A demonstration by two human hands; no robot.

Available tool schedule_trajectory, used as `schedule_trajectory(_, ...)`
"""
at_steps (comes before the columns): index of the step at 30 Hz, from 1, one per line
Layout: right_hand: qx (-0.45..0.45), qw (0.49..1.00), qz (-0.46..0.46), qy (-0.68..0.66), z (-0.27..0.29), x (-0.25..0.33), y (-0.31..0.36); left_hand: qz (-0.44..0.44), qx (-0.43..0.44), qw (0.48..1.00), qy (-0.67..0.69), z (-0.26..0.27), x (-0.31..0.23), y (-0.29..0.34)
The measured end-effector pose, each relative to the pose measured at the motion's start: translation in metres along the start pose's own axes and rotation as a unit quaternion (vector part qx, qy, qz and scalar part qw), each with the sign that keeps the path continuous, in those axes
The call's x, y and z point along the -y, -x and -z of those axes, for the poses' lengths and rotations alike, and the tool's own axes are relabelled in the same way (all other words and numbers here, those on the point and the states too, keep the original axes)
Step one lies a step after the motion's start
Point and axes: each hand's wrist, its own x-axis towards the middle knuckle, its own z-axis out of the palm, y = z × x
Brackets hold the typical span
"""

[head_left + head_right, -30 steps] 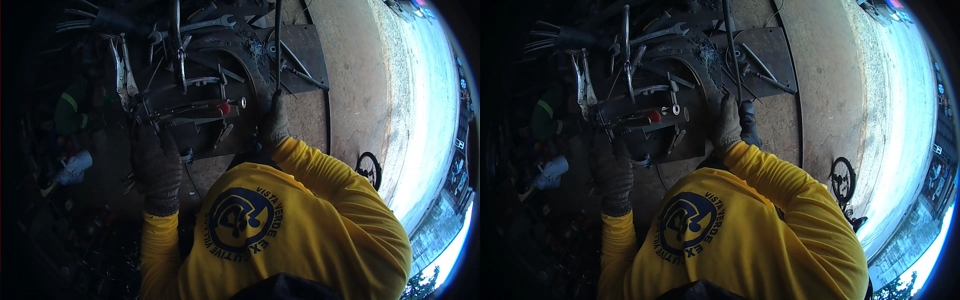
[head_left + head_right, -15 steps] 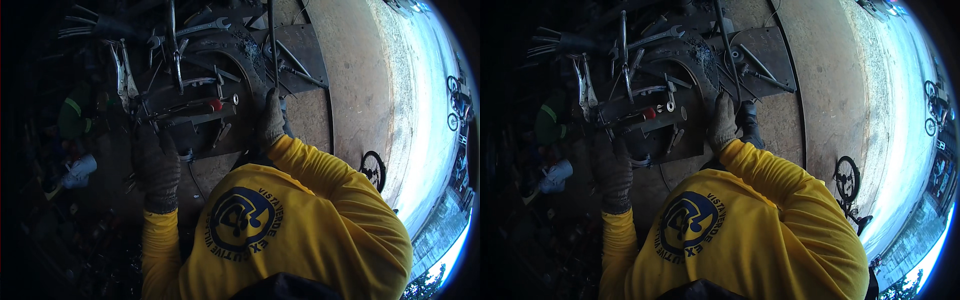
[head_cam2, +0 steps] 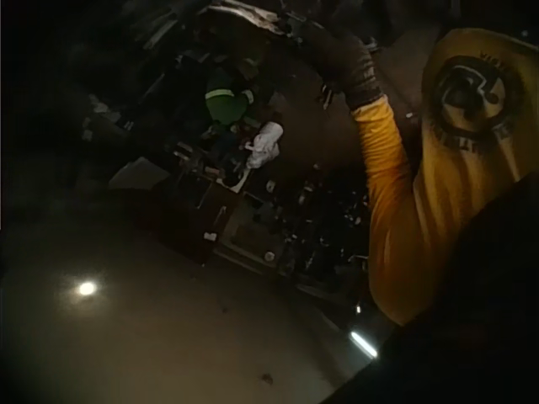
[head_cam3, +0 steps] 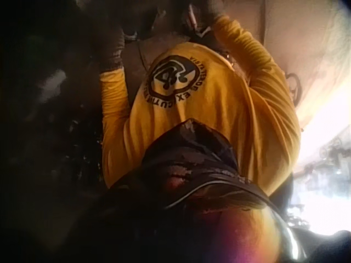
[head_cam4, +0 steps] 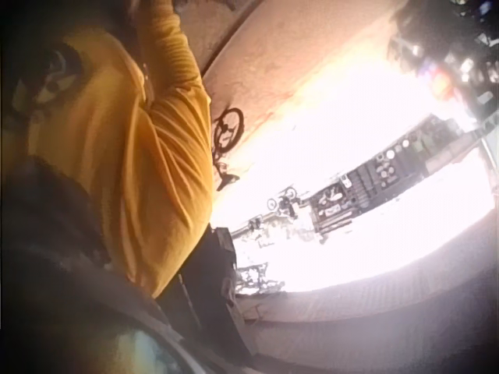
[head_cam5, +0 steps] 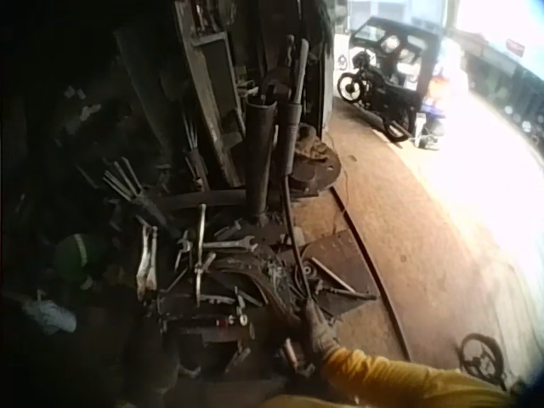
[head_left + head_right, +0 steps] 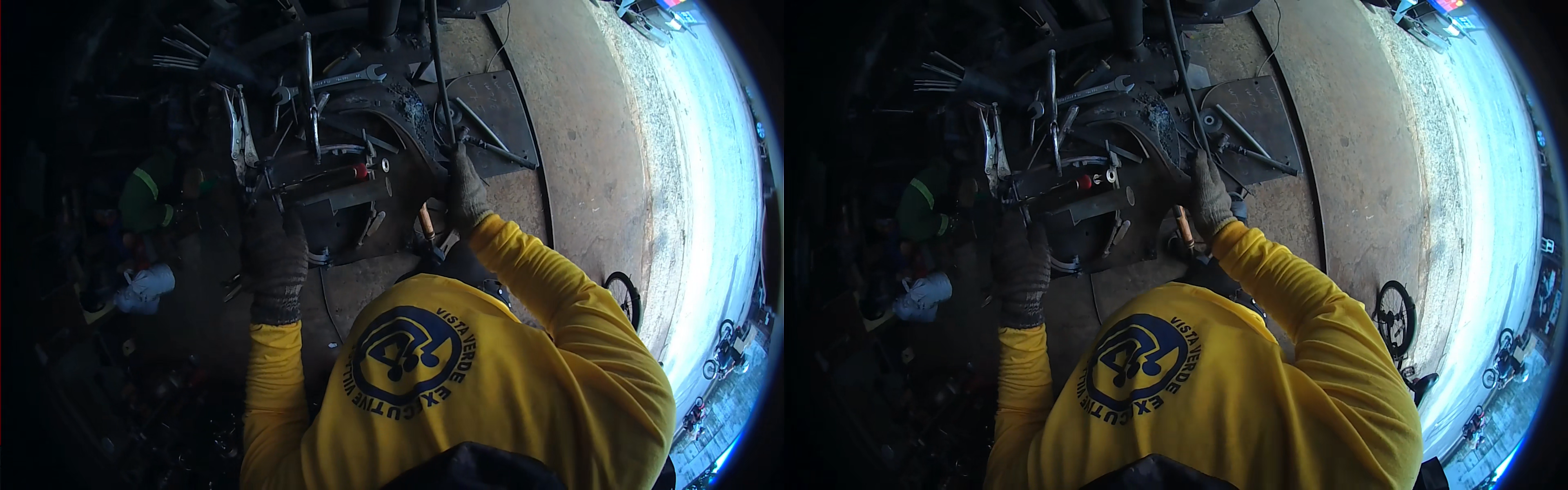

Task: The person welds metal components together, secures them with locking pliers, and smooths the joints using an angle grinder.

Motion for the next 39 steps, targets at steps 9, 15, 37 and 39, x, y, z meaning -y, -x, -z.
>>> schedule_trajectory(9,-0.001,0.983,-0.046,0.179,0.022,0.111,0.058,0.049,-0.035,0.998,-0.003,-0.006,-0.005,0.003)
schedule_trajectory(15,-0.044,0.978,0.006,0.203,0.033,0.108,0.055,0.014,-0.085,0.996,-0.026,-0.012,0.000,0.007)
schedule_trajectory(37,0.241,0.955,0.049,0.164,0.190,0.191,0.043,-0.095,-0.113,0.980,0.131,0.044,-0.141,0.048)
schedule_trajectory(39,0.325,0.907,0.136,0.231,0.193,0.203,0.031,-0.096,-0.078,0.985,0.123,0.029,-0.146,0.053)
